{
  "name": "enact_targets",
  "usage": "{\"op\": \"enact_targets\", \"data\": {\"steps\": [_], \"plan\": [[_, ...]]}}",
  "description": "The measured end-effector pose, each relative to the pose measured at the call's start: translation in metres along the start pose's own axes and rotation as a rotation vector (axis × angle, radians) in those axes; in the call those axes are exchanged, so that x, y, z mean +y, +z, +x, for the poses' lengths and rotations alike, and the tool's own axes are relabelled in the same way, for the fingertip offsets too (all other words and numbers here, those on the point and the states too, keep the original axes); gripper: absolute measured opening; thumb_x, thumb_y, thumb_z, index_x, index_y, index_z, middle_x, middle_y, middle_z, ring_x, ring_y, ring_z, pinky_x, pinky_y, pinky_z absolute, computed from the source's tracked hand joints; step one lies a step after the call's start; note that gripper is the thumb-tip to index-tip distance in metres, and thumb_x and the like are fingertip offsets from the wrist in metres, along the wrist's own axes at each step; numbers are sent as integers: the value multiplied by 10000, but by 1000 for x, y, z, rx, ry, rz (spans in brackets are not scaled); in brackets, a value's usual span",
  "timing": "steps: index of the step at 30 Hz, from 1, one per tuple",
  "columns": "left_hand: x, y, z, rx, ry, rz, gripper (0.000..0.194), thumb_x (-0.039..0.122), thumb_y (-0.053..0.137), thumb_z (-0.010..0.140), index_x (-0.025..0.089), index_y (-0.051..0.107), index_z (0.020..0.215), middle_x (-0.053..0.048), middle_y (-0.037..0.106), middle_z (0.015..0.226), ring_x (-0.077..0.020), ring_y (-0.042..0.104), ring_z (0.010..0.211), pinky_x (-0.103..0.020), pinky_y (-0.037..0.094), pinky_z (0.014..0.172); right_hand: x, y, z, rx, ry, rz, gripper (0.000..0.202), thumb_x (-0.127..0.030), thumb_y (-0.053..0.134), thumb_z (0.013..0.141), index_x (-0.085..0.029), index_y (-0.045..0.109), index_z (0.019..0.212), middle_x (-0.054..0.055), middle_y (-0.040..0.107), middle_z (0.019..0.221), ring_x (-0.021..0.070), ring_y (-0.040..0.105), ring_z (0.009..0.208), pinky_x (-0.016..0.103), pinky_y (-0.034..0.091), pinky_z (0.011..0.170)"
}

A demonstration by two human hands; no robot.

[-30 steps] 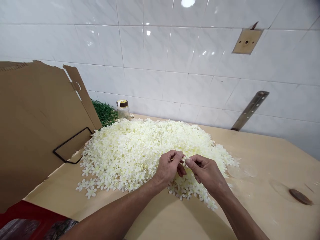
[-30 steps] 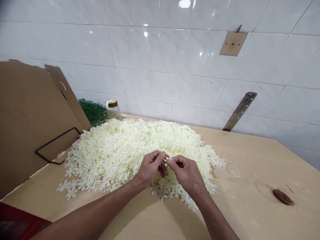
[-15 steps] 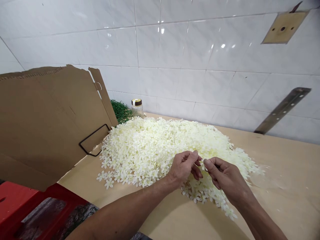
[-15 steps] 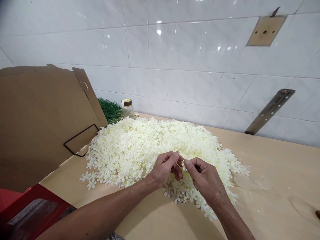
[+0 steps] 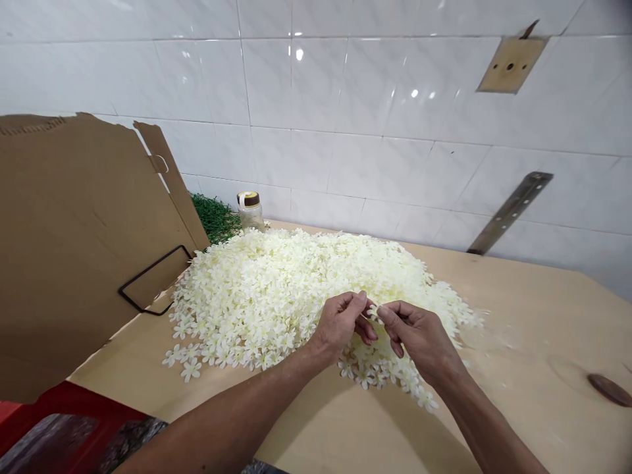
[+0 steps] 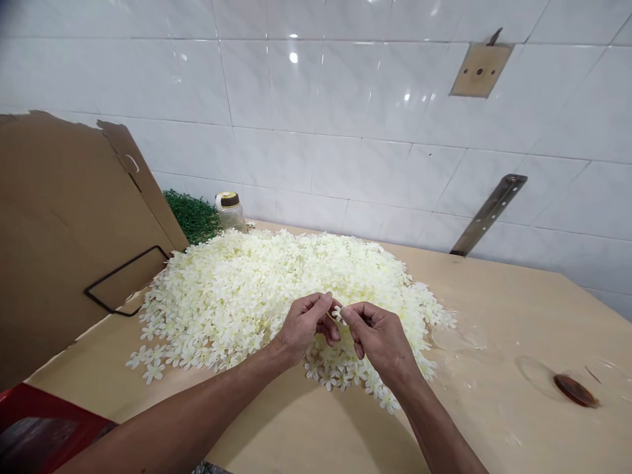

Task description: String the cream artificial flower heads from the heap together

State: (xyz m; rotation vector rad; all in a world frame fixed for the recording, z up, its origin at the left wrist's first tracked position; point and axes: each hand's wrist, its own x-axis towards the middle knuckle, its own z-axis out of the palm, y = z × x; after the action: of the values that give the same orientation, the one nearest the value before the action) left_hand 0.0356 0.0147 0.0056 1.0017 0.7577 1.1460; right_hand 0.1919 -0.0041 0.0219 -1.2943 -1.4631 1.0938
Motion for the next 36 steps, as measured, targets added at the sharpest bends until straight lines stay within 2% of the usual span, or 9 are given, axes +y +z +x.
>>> {"op": "enact_targets", "data": {"steps": [3,11,15,19,23,25,30,36], "plan": [[1,1,0,7,4,-8,460,596,647,812,137,627,812,-18,604,630,-136,598,458,-242,478,422,2,-1,0,3,-1,-5,473,-645,668,814,-191,604,700,-48,480,512,103,426,396,250,343,417],[2,2,-2,-19,14,14,442,576,649,818,135,630,802,-13,588,597,-142,596,457,-246,480,419,2,1,-1,3,5,-43,503,-660,604,856,-208,516,654,-50,473,498,103,428,376,244,339,394],[2,2,-3,-34,23,87,372,509,699,801,144,627,790,-16,596,509,-145,588,451,-246,491,457,-2,2,-2,1,20,-34,492,-657,620,846,-207,529,669,-55,468,507,102,430,369,249,349,392],[2,3,-3,44,63,158,344,482,701,805,150,620,768,-10,594,486,-127,556,420,-234,472,446,-1,3,-2,3,2,-6,473,-635,617,861,-198,549,691,-49,482,544,98,449,387,241,355,399],[2,4,-2,114,63,118,323,465,703,803,157,608,770,12,579,492,-115,534,398,-225,458,417,3,6,0,13,11,30,462,-627,686,809,-185,641,934,-3,613,690,105,485,407,253,404,398],[3,5,-2,109,45,62,317,454,714,794,155,608,796,10,599,536,-111,546,416,-223,466,423,5,7,2,16,2,26,491,-633,693,798,-177,658,979,8,634,697,114,497,411,261,417,400],[4,6,-4,76,37,49,344,470,723,784,151,596,807,-5,633,668,-114,574,433,-230,463,399,5,5,2,112,-25,21,436,-592,708,809,-166,702,900,-35,531,545,119,486,411,258,407,423],[5,7,-6,55,47,103,317,456,683,819,162,573,779,20,574,565,-121,559,414,-235,454,405,2,4,-1,97,-32,21,385,-549,715,825,-166,692,852,-29,533,558,110,476,433,246,386,441]]}}
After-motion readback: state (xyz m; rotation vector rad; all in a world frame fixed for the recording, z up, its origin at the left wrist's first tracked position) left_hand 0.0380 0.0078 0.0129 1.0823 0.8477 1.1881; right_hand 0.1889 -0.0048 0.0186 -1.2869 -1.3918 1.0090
